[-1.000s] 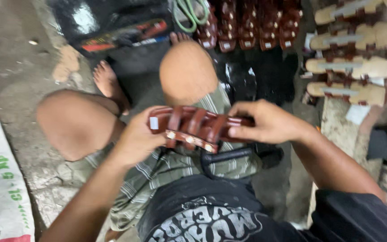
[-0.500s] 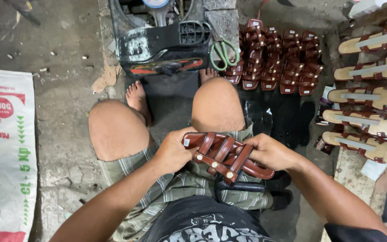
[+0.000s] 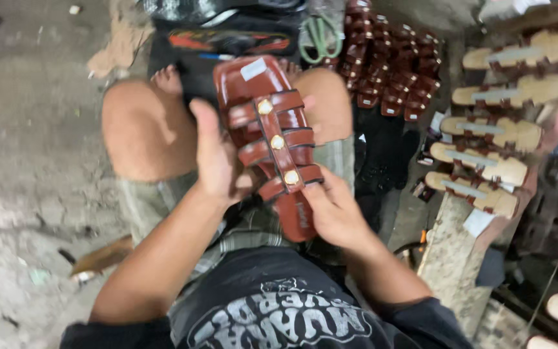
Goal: The person sits on the floor and assembles sandals by cutting rubber soles with scissors, fitting them onto brown straps, and securing them with a hammer. The person repeats this process for multiple units, placing finished sandals aside.
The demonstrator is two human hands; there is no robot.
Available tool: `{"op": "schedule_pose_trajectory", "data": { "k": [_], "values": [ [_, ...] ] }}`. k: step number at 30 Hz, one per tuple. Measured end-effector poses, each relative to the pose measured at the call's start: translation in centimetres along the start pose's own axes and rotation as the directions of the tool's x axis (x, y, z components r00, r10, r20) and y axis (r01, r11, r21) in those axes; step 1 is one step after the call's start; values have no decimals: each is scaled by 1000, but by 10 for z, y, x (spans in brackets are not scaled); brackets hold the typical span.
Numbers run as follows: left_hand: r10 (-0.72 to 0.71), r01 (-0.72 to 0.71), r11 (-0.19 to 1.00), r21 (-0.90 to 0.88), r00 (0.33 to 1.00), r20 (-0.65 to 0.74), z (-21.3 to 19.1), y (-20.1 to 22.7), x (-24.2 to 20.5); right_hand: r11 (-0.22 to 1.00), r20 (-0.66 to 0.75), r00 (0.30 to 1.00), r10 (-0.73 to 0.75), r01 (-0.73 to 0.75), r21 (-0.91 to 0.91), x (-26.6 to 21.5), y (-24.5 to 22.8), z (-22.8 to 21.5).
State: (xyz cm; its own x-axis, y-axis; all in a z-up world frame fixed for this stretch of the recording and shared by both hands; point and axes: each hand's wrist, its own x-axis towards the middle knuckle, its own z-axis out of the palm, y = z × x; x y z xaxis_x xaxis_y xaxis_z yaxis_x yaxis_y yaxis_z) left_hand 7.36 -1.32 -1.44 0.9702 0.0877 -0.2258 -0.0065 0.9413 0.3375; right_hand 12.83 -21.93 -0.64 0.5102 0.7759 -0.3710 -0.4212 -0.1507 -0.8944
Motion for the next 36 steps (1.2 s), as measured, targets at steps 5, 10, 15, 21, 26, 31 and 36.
{"op": "schedule_pose_trajectory", "data": {
  "k": [5, 10, 15, 21, 26, 31, 36],
  "values": [
    [96, -91, 992, -88, 994, 58, -11, 9, -12, 997, -112, 994, 14, -5, 80, 5, 27, 44],
    [158, -112, 965, -238, 970, 187, -23, 14, -18, 986, -73, 997, -39, 50, 159, 4, 52, 52],
    [177, -100, 949, -299, 954, 240, -30, 19, -22, 942, -36, 999, -12, 24, 335, 7, 56, 59],
    [282, -263, 940, -216, 958, 59, -34, 35, -41, 989, -33, 998, -55, 59, 138, 34, 40, 66],
    [543, -590, 805, -70, 779, -314, -114, 64, -81, 924, 164, 981, -106, 158, -348, 64, 13, 52],
    [541, -719, 632, -289, 676, -500, -279, 85, -124, 716, -17, 954, -299, 212, -665, 79, -18, 7],
    [587, -810, 580, -85, 488, -646, -405, 18, -138, 784, -118, 937, -328, 200, -588, 84, -19, -24]
  ]
}}
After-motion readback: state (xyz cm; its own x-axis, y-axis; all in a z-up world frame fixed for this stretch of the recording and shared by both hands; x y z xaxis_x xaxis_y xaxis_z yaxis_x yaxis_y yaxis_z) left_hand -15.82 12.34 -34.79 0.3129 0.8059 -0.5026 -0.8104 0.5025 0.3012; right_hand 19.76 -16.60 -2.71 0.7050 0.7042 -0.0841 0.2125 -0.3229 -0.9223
